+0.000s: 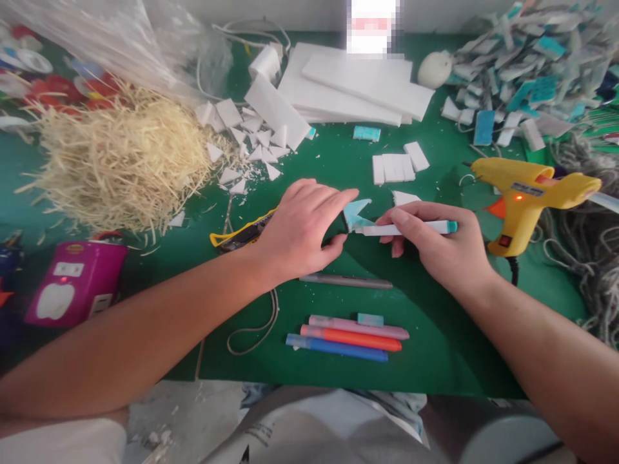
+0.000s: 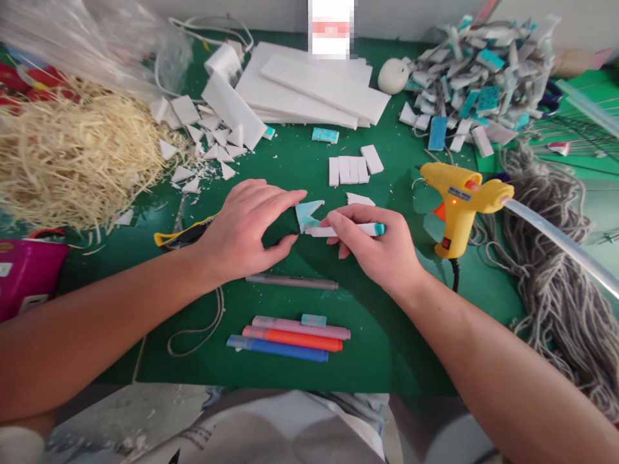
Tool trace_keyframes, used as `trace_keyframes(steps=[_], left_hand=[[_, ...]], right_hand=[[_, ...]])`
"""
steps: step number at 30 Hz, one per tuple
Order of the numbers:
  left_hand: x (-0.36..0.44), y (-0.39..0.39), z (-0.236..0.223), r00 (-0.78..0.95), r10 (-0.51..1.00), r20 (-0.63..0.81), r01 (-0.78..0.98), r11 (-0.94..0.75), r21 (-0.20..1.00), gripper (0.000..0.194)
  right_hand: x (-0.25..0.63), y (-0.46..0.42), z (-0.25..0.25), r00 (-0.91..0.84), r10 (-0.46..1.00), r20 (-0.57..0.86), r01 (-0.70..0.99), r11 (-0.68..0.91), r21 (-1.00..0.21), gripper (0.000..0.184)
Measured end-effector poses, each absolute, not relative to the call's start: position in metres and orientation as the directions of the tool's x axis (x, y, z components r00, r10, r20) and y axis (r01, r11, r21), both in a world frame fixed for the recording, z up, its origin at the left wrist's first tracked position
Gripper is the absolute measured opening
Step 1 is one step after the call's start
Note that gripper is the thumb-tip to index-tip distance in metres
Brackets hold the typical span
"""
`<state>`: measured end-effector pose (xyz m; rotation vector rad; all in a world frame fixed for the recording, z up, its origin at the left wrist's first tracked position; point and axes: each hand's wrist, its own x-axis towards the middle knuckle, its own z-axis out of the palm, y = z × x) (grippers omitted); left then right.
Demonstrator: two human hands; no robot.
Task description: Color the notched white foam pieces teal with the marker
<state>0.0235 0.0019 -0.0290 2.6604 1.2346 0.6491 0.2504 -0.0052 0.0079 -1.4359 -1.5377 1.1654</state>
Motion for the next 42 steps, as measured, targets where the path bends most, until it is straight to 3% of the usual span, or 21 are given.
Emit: trace_keyframes(steps=[8, 42], left_hand=[[0.0228, 0.0030, -0.0300, 0.571, 0.720, 0.394, 0.682, -0.683, 0.259, 0.046], [0.0245, 0.0039, -0.0288, 0.577, 0.723, 0.380, 0.695, -0.679, 0.237, 0.042]], right_hand=[[0.2524, -0.0056, 0.0070, -0.144, 0.987, -0.073, 0.357, -0.017, -0.934, 0.023], [0.2513, -0.0059, 0.0078, -0.152, 0.987, -0.058, 0.342, -0.003, -0.940, 0.027]])
